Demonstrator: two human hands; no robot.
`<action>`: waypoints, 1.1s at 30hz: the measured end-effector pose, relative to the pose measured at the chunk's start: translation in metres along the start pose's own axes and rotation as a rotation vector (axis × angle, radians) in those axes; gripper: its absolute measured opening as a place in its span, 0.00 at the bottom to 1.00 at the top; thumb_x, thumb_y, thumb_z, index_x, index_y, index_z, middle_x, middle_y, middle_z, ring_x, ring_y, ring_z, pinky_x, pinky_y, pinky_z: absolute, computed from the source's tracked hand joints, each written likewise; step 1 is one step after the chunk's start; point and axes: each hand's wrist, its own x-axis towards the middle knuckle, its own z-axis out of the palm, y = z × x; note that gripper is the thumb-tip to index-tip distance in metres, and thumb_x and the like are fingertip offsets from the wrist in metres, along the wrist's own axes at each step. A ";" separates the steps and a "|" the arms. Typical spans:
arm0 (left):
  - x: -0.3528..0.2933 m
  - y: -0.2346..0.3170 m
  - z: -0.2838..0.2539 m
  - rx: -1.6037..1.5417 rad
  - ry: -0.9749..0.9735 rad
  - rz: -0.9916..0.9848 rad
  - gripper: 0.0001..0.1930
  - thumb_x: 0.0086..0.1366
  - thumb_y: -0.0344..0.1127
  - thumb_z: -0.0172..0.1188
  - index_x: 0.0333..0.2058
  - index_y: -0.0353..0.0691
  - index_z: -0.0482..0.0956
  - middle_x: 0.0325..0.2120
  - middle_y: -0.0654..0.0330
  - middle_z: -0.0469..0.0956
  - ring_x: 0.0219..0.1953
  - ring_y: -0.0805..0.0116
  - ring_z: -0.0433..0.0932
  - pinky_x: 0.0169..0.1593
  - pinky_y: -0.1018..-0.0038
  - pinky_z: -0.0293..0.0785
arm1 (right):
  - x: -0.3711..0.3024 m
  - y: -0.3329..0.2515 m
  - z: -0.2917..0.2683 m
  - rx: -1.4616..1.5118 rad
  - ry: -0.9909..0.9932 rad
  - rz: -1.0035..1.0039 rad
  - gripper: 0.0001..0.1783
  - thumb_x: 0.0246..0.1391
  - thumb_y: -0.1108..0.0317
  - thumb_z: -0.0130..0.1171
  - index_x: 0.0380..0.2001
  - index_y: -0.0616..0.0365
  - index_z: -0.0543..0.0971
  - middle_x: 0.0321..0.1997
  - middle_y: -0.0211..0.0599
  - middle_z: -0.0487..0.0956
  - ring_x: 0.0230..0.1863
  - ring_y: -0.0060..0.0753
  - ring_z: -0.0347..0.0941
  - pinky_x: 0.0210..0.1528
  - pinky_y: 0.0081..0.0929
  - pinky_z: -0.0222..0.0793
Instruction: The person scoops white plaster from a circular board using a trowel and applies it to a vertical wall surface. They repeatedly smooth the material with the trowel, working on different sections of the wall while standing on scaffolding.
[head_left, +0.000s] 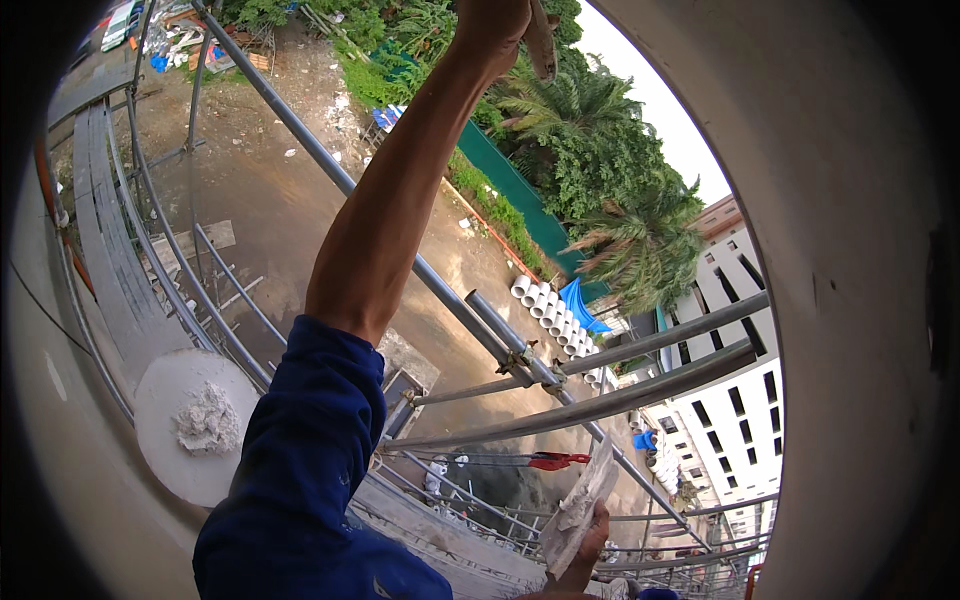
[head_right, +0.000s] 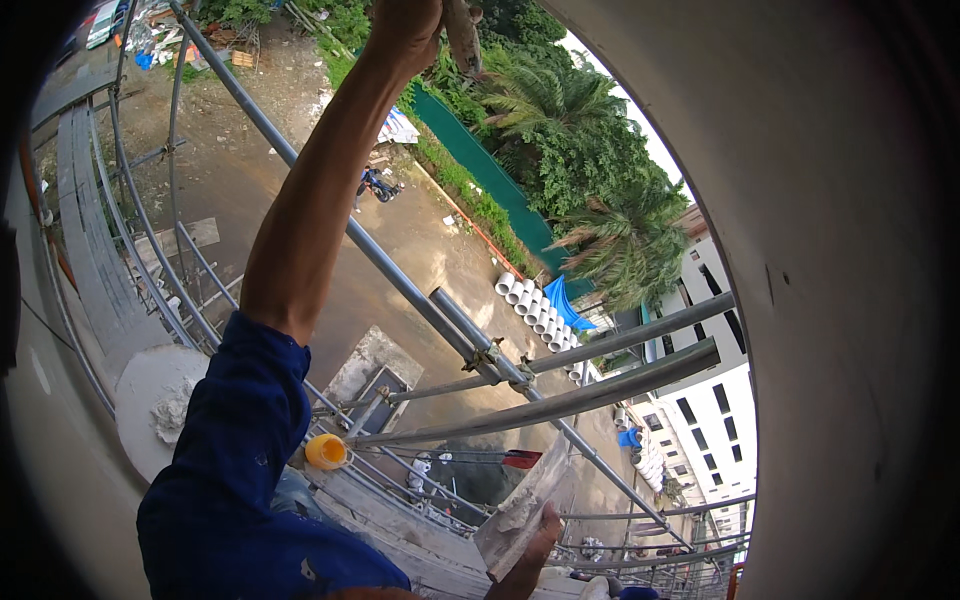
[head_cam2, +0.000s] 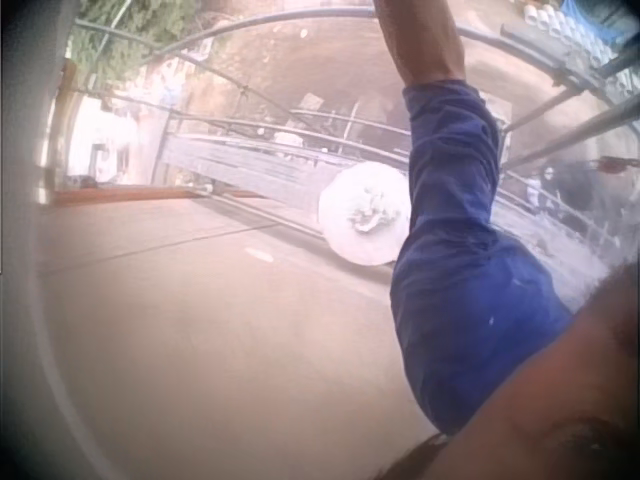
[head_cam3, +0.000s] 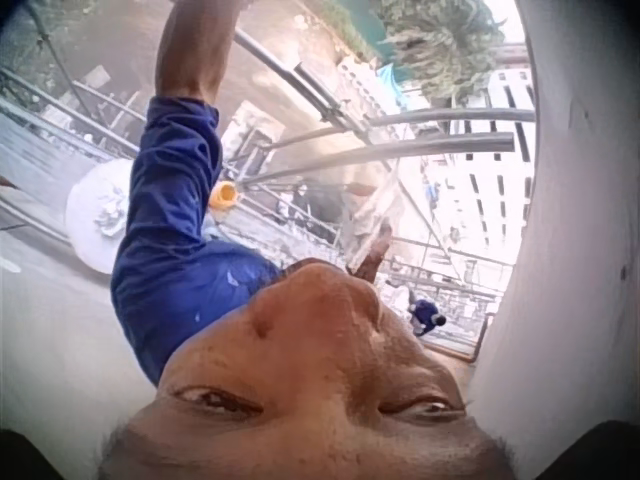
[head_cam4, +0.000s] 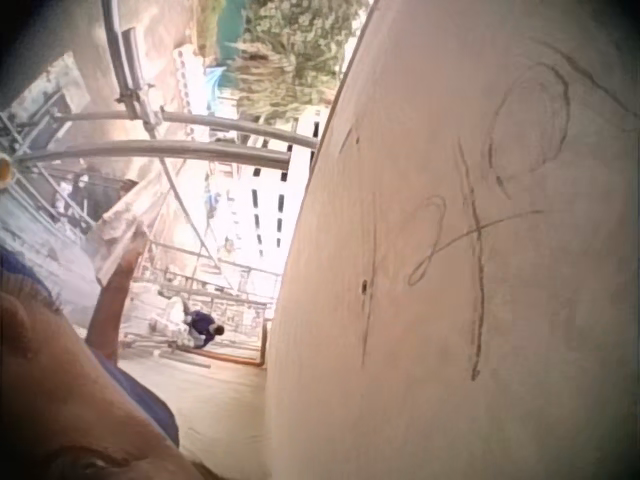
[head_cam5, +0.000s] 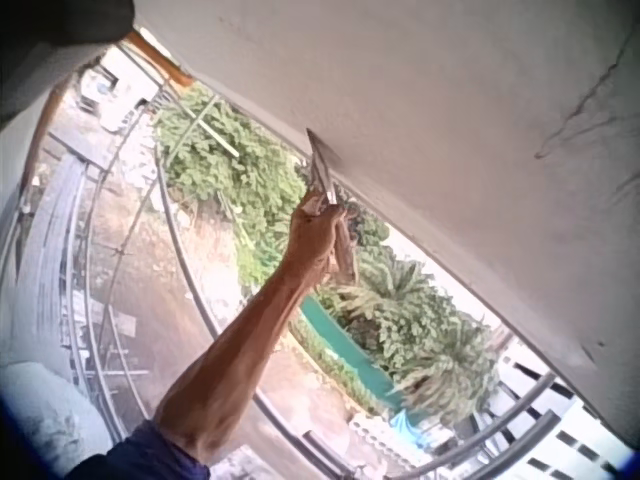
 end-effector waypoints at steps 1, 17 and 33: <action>0.000 -0.006 0.005 -0.018 0.002 0.023 0.10 0.66 0.26 0.53 0.45 0.40 0.76 0.18 0.63 0.72 0.16 0.72 0.71 0.25 0.71 0.74 | -0.004 -0.002 -0.006 0.032 0.026 -0.014 0.20 0.63 0.54 0.51 0.47 0.59 0.76 0.37 0.39 0.81 0.35 0.36 0.79 0.39 0.34 0.77; -0.310 -0.088 0.244 0.076 -0.076 0.338 0.42 0.54 0.13 0.46 0.69 0.51 0.60 0.70 0.34 0.38 0.71 0.28 0.43 0.68 0.51 0.55 | -0.024 -0.009 -0.091 0.132 0.152 -0.086 0.23 0.64 0.55 0.47 0.54 0.61 0.73 0.43 0.42 0.79 0.42 0.41 0.77 0.49 0.37 0.74; -0.347 -0.036 -0.043 0.485 -0.892 -0.235 0.32 0.59 0.21 0.57 0.62 0.53 0.71 0.63 0.46 0.65 0.64 0.49 0.67 0.50 0.66 0.78 | 0.009 -0.066 -0.025 0.695 -0.518 0.083 0.16 0.68 0.58 0.47 0.42 0.63 0.68 0.39 0.49 0.82 0.33 0.37 0.82 0.19 0.22 0.69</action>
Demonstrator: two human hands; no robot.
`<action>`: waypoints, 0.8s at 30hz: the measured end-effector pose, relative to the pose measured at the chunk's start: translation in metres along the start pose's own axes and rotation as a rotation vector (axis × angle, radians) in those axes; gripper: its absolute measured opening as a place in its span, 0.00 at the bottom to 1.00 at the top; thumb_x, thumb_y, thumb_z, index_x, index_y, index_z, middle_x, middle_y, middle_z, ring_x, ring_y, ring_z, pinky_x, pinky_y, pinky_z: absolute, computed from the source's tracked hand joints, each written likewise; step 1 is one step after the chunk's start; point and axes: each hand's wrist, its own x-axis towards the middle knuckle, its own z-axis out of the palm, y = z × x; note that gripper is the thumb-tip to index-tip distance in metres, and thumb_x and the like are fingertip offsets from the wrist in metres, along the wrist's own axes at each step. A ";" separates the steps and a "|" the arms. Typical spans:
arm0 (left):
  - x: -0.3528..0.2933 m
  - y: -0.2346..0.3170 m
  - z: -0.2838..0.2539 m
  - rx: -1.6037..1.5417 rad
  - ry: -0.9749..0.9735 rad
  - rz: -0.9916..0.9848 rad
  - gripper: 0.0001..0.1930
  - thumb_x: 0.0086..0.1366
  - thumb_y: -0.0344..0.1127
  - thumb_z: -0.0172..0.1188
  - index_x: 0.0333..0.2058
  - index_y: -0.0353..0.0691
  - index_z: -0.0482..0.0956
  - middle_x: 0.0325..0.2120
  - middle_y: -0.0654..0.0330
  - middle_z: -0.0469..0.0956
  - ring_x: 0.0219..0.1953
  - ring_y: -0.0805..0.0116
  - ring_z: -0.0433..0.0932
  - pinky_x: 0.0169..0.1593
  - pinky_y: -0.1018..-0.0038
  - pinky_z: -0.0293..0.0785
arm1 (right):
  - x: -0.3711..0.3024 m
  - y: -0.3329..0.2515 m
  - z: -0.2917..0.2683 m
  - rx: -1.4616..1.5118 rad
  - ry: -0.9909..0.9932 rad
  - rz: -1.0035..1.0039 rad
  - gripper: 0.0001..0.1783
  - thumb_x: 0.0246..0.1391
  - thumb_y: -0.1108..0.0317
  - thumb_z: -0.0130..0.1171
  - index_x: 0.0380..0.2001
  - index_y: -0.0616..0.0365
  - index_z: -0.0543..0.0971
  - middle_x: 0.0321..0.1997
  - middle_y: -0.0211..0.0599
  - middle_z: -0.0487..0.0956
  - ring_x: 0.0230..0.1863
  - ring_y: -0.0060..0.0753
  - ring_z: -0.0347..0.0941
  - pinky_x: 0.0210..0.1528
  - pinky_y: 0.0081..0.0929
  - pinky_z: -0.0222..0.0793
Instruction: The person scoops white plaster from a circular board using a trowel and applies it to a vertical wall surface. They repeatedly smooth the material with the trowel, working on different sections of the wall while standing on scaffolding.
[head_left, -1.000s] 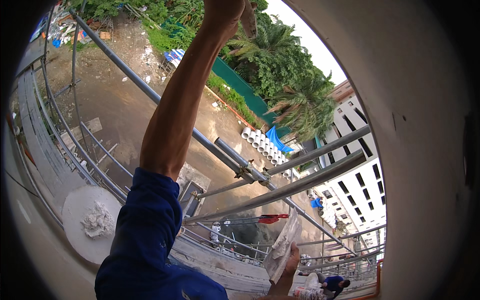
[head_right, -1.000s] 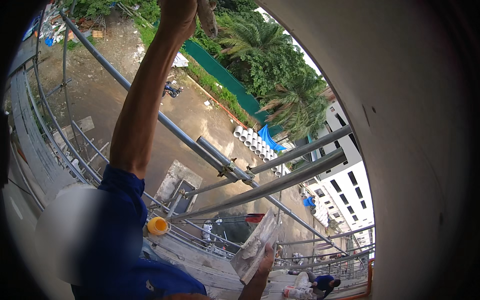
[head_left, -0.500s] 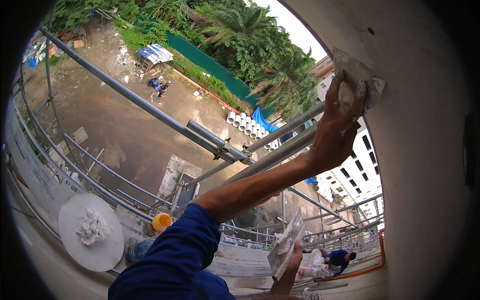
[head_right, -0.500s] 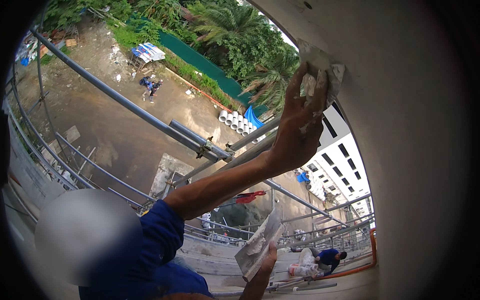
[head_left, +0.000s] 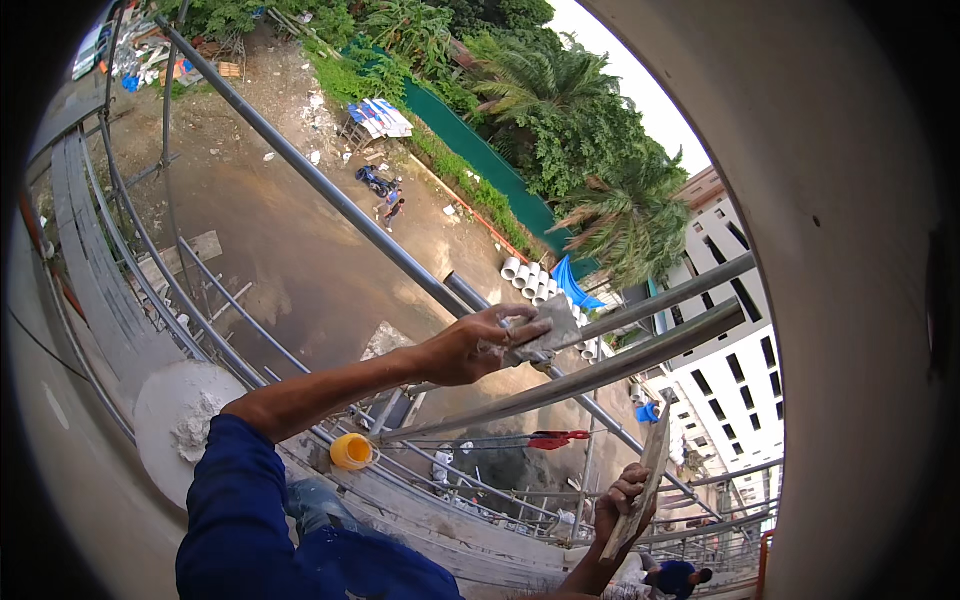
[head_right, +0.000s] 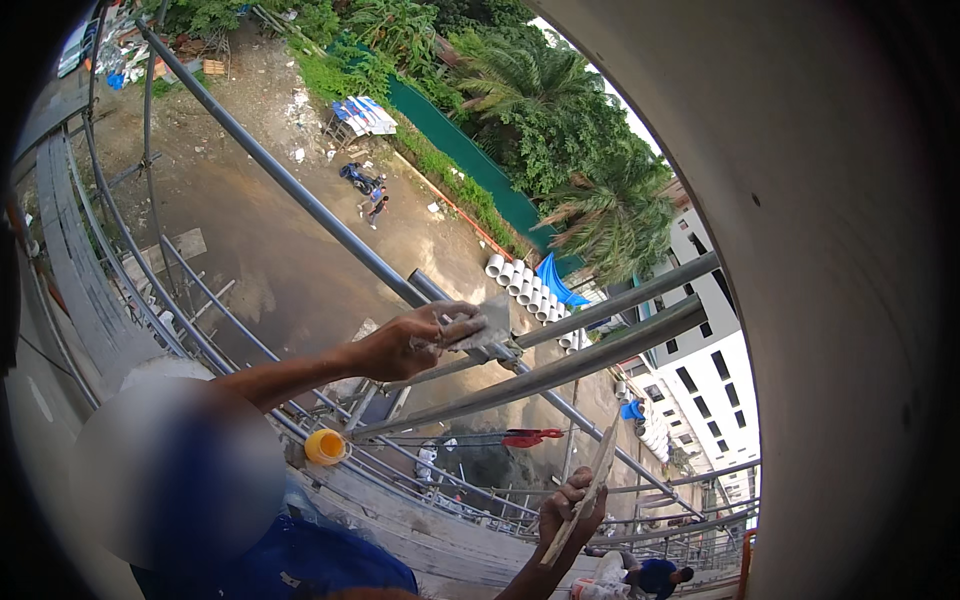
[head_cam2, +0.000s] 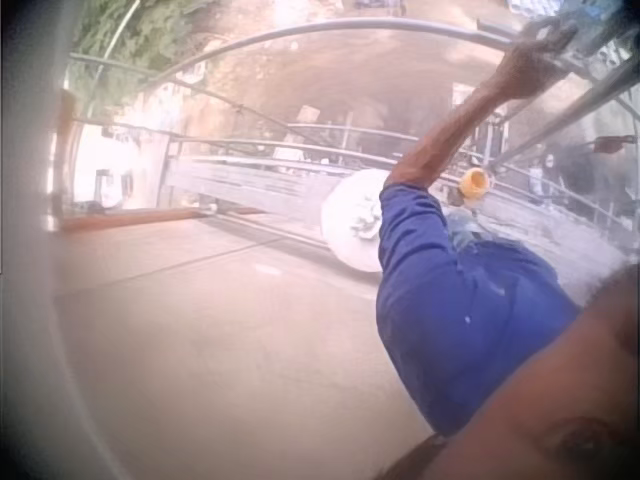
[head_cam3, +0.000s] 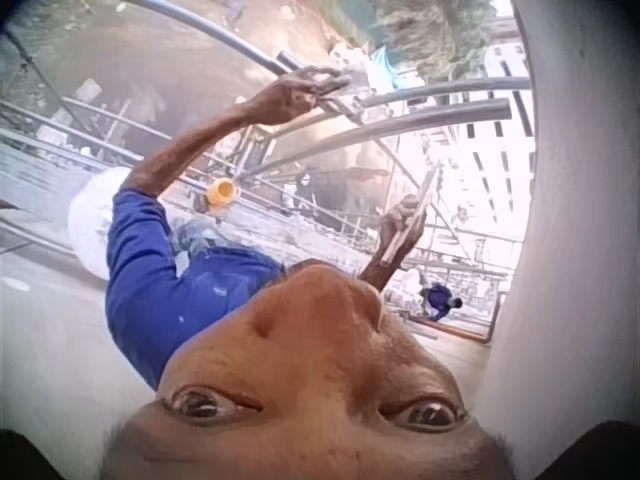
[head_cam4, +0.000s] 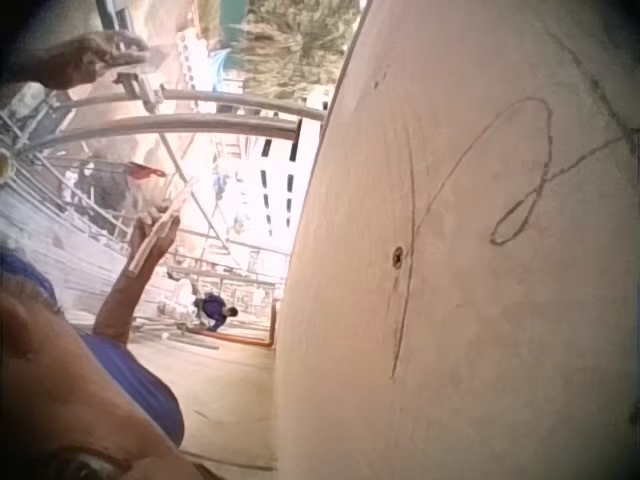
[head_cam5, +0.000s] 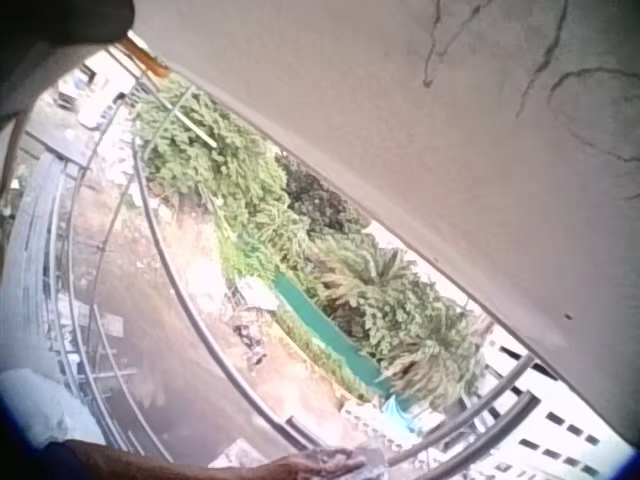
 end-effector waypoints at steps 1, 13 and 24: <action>0.026 -0.001 -0.034 -0.232 0.131 -0.203 0.27 0.62 0.22 0.55 0.61 0.42 0.70 0.53 0.48 0.71 0.52 0.58 0.73 0.45 0.70 0.78 | 0.002 0.007 0.003 -0.008 0.080 -0.020 0.16 0.67 0.58 0.47 0.41 0.63 0.69 0.37 0.46 0.81 0.30 0.34 0.80 0.19 0.21 0.67; 0.225 0.014 -0.267 -0.744 0.850 0.308 0.11 0.62 0.29 0.58 0.44 0.37 0.74 0.31 0.59 0.76 0.29 0.69 0.77 0.32 0.70 0.79 | -0.020 0.019 -0.015 -0.380 0.448 -0.126 0.16 0.65 0.59 0.50 0.39 0.62 0.76 0.31 0.38 0.81 0.20 0.24 0.75 0.15 0.18 0.65; 0.239 0.032 -0.259 -0.636 0.855 0.462 0.13 0.64 0.31 0.57 0.46 0.38 0.73 0.34 0.59 0.76 0.33 0.66 0.78 0.32 0.66 0.80 | -0.042 0.006 -0.032 -0.513 0.591 -0.284 0.14 0.64 0.59 0.49 0.35 0.58 0.77 0.23 0.31 0.78 0.15 0.22 0.68 0.15 0.22 0.68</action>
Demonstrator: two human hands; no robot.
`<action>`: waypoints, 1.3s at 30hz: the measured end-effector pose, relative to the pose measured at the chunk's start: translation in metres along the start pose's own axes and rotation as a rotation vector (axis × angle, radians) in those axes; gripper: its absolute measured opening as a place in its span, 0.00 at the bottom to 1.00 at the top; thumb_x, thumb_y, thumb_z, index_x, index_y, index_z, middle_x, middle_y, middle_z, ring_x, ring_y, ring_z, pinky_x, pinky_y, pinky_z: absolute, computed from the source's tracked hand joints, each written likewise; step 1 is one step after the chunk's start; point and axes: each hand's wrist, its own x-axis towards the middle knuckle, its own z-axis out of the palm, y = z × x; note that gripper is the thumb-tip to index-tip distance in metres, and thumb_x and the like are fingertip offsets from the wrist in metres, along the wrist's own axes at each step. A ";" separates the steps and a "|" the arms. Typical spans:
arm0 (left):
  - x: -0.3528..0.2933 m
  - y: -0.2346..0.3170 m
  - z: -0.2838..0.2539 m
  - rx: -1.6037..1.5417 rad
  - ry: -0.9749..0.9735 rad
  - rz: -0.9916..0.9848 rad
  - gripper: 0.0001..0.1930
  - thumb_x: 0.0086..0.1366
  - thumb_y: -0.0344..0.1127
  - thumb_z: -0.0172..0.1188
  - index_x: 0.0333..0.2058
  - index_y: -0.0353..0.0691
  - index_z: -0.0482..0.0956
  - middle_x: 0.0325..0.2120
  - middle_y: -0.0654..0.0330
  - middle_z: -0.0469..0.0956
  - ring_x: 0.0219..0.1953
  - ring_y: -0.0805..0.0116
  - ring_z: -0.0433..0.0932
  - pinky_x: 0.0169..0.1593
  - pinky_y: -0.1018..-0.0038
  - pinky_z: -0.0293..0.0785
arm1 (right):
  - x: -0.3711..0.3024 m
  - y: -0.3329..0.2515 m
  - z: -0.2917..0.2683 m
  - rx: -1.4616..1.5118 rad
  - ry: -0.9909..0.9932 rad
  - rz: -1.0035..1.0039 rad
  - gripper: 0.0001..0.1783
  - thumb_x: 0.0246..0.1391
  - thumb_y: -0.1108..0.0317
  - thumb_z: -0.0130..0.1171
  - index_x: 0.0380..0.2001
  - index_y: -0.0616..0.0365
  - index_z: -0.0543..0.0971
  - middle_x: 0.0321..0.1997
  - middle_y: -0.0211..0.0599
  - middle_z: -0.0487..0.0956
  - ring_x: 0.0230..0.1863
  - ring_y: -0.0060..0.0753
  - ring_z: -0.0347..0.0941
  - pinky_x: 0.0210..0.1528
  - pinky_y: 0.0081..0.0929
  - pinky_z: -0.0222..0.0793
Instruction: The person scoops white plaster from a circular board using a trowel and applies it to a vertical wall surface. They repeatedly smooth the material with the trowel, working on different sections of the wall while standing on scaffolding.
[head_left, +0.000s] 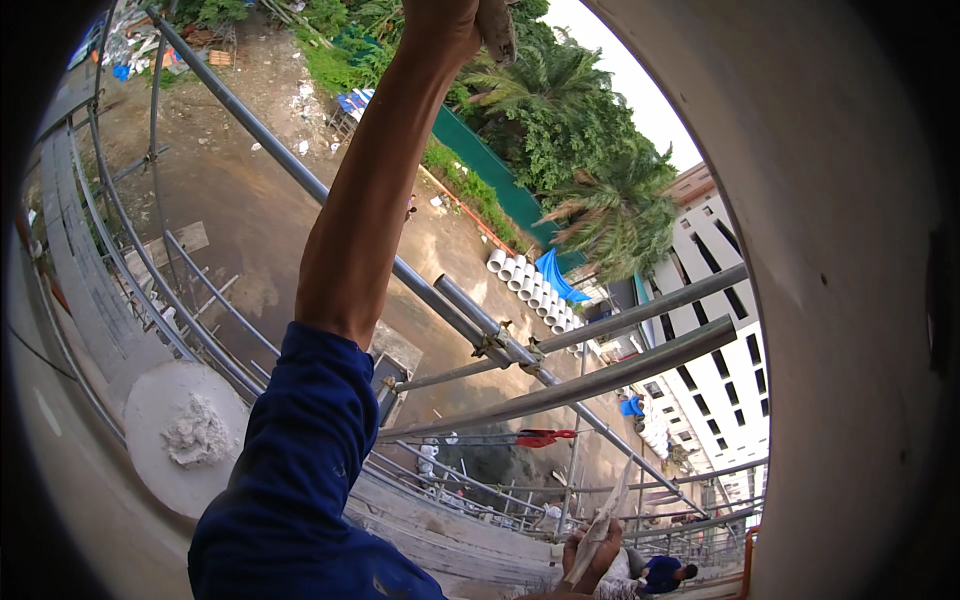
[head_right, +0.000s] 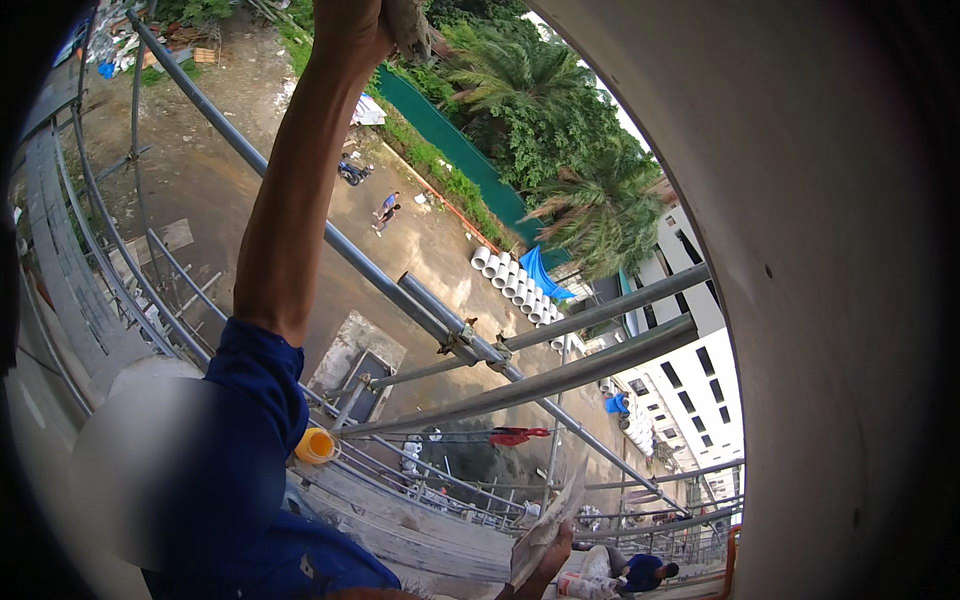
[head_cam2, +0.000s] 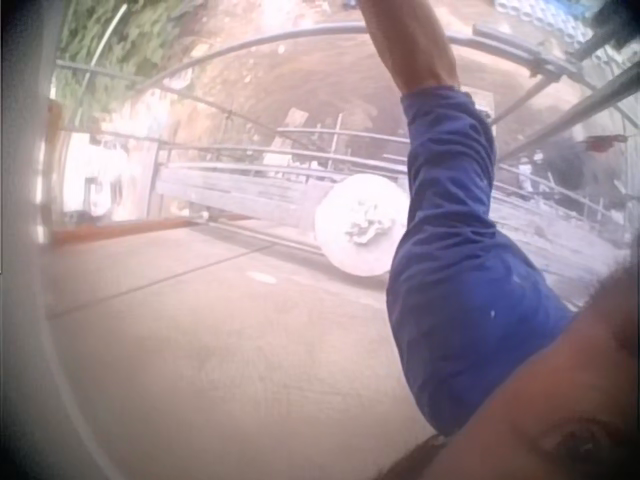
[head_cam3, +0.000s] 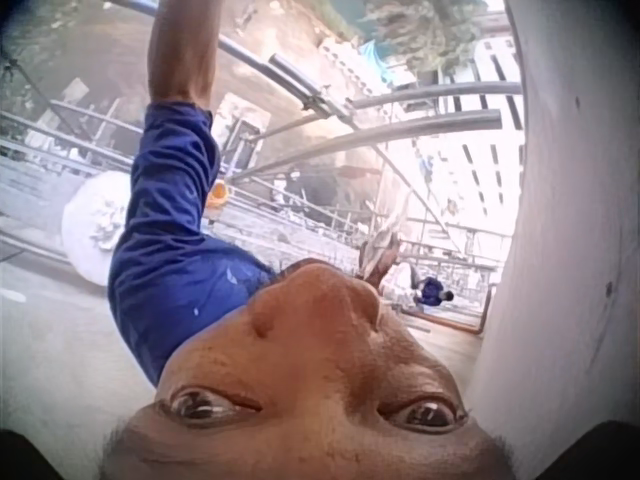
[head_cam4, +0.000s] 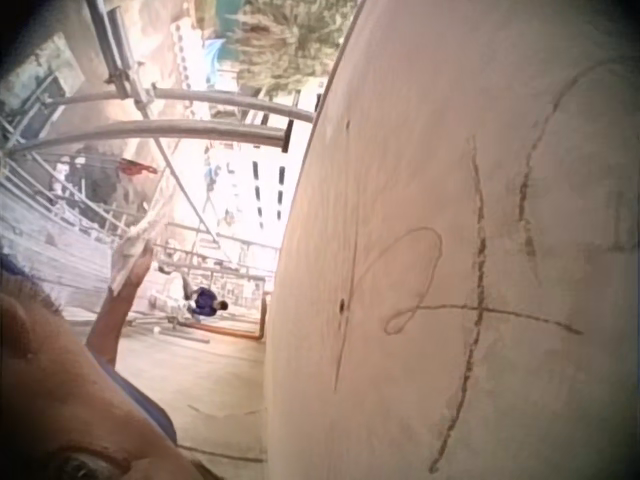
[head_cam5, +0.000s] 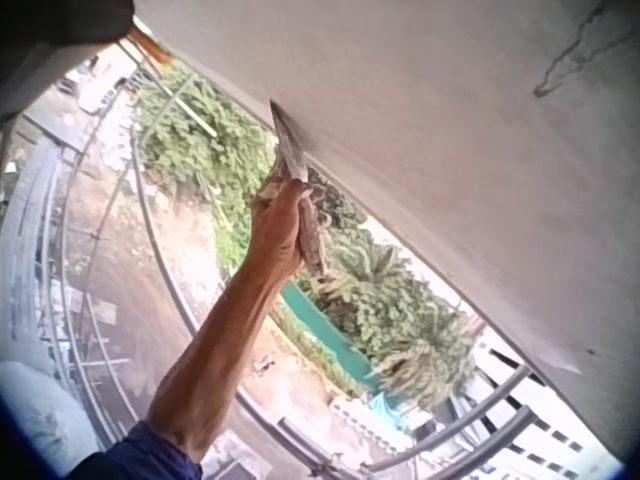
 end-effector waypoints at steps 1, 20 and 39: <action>-0.002 0.000 0.005 -0.032 -0.032 -0.021 0.15 0.64 0.32 0.57 0.49 0.38 0.72 0.36 0.58 0.77 0.37 0.65 0.79 0.33 0.66 0.80 | 0.005 -0.002 -0.015 0.012 -0.042 0.014 0.14 0.64 0.59 0.48 0.38 0.59 0.76 0.26 0.32 0.78 0.19 0.24 0.70 0.18 0.22 0.69; -0.291 -0.103 0.259 -0.031 -0.025 -0.208 0.30 0.58 0.22 0.53 0.62 0.29 0.64 0.65 0.42 0.47 0.66 0.47 0.37 0.64 0.58 0.51 | -0.027 -0.014 -0.079 0.029 0.111 0.035 0.14 0.64 0.55 0.50 0.38 0.55 0.75 0.27 0.31 0.75 0.22 0.25 0.70 0.23 0.23 0.68; -0.443 0.119 0.013 0.880 -1.257 -0.927 0.36 0.54 0.17 0.61 0.58 0.64 0.75 0.63 0.56 0.66 0.60 0.52 0.72 0.60 0.61 0.76 | 0.039 0.059 0.025 0.121 -0.335 0.306 0.27 0.67 0.55 0.46 0.62 0.61 0.65 0.56 0.47 0.75 0.54 0.42 0.75 0.57 0.41 0.73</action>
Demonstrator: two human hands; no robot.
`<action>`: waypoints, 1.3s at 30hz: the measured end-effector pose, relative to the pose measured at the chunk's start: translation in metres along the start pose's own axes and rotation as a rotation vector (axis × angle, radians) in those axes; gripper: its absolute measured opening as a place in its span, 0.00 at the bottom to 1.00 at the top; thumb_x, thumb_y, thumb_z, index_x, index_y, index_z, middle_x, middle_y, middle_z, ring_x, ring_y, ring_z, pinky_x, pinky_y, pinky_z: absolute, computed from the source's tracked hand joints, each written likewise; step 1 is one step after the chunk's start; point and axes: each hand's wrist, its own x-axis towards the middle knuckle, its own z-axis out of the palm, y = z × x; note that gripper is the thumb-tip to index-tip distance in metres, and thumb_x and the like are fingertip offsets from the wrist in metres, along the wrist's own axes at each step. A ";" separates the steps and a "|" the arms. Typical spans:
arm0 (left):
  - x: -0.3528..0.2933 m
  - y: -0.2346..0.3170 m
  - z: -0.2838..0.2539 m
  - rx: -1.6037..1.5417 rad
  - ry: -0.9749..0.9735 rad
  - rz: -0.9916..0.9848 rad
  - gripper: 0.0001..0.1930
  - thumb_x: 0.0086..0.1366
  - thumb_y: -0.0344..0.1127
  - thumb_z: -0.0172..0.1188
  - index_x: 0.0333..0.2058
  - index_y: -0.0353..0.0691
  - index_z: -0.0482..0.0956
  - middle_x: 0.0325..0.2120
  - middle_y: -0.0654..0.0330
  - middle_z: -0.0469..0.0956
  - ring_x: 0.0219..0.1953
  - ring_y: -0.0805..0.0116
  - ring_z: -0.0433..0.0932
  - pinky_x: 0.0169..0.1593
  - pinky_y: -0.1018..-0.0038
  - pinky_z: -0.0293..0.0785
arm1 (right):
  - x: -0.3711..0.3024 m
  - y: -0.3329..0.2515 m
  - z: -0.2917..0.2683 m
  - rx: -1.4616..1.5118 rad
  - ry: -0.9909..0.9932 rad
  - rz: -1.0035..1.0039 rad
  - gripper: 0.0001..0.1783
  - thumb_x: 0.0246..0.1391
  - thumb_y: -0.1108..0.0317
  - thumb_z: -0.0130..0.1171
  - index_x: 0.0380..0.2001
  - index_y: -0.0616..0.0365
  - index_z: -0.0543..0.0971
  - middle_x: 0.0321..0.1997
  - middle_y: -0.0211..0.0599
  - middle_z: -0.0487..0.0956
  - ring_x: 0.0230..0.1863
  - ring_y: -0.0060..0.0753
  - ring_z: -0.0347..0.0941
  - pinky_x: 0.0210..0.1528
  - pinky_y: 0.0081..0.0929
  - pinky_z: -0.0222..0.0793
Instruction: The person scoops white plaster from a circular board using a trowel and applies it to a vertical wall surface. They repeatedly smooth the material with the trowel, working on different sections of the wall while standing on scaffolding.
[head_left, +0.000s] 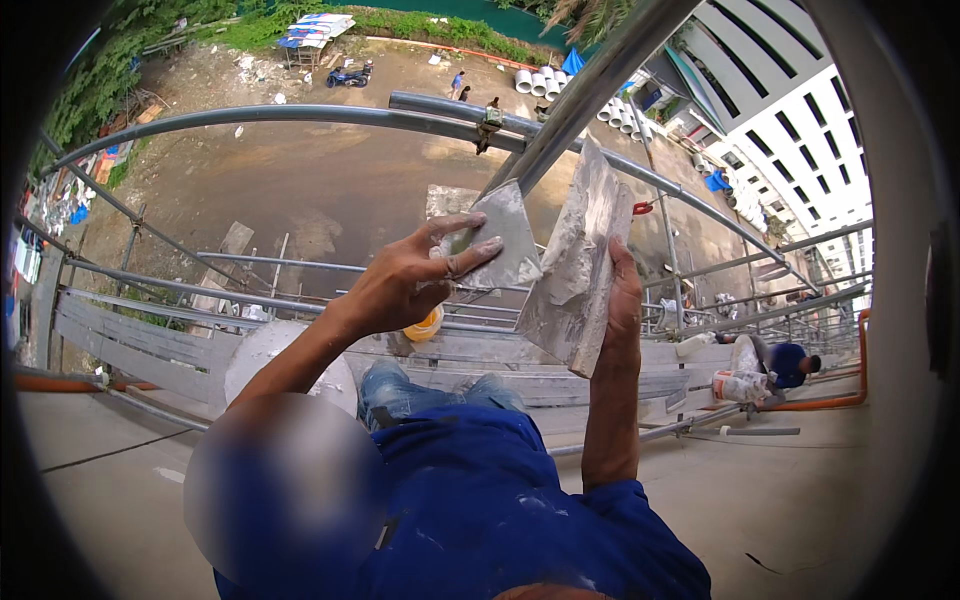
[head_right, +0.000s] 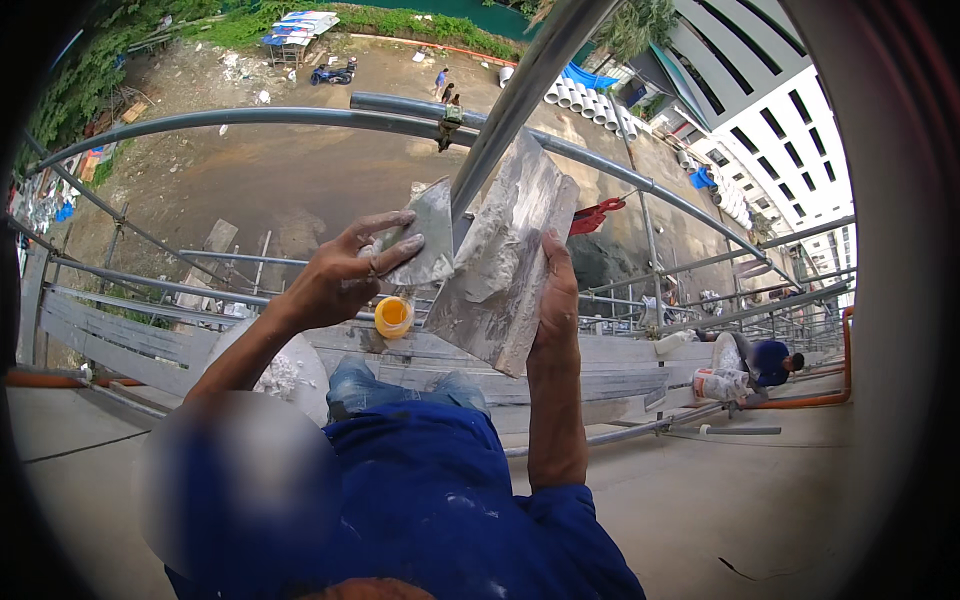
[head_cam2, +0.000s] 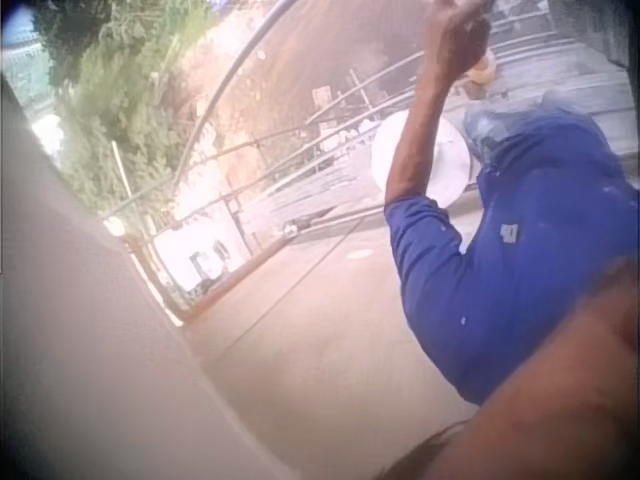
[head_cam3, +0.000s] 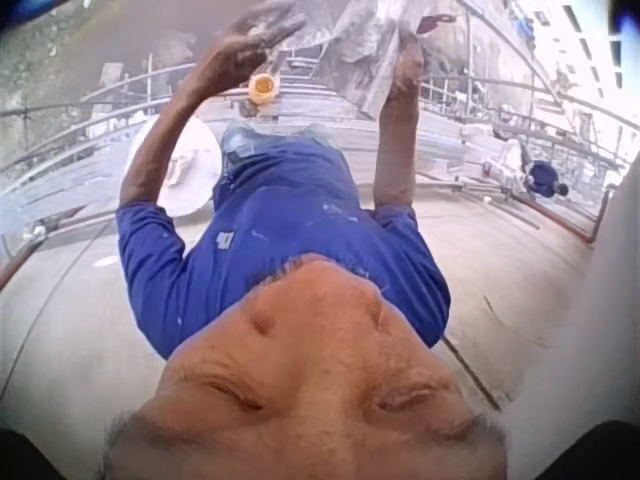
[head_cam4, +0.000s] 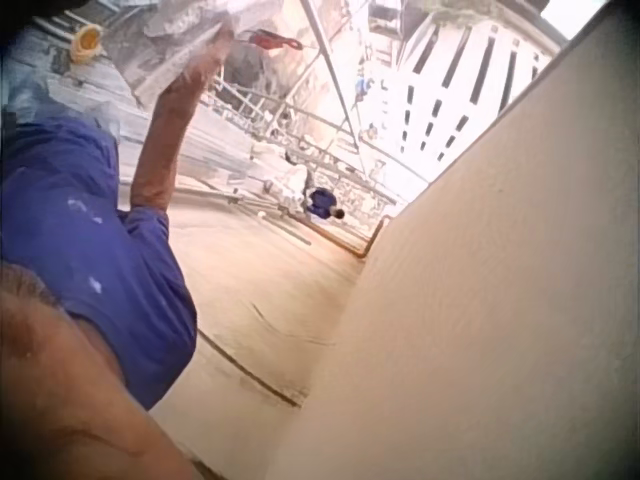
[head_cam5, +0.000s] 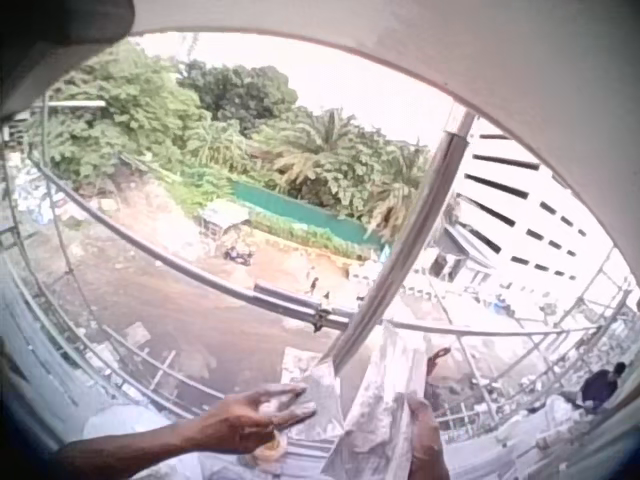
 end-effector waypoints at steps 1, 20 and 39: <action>-0.012 -0.018 -0.013 0.272 -0.016 0.040 0.39 0.53 0.19 0.61 0.60 0.69 0.73 0.62 0.55 0.66 0.45 0.57 0.82 0.41 0.68 0.83 | 0.002 0.003 0.003 -0.036 -0.012 -0.018 0.28 0.67 0.55 0.46 0.62 0.61 0.65 0.58 0.47 0.74 0.56 0.41 0.74 0.58 0.41 0.72; -0.041 0.085 -0.023 -0.533 0.320 -0.327 0.14 0.70 0.31 0.54 0.53 0.40 0.70 0.46 0.50 0.71 0.39 0.63 0.76 0.32 0.68 0.76 | -0.004 0.061 -0.007 -0.723 -0.303 -0.169 0.21 0.69 0.55 0.45 0.47 0.65 0.73 0.41 0.40 0.77 0.41 0.25 0.73 0.41 0.25 0.70; -0.016 0.155 -0.080 1.155 -0.401 0.011 0.26 0.56 0.30 0.60 0.51 0.70 0.81 0.61 0.62 0.67 0.41 0.67 0.76 0.41 0.70 0.77 | 0.055 0.030 -0.015 -0.455 -0.300 -0.126 0.24 0.67 0.54 0.53 0.54 0.66 0.71 0.42 0.31 0.76 0.39 0.21 0.69 0.44 0.22 0.66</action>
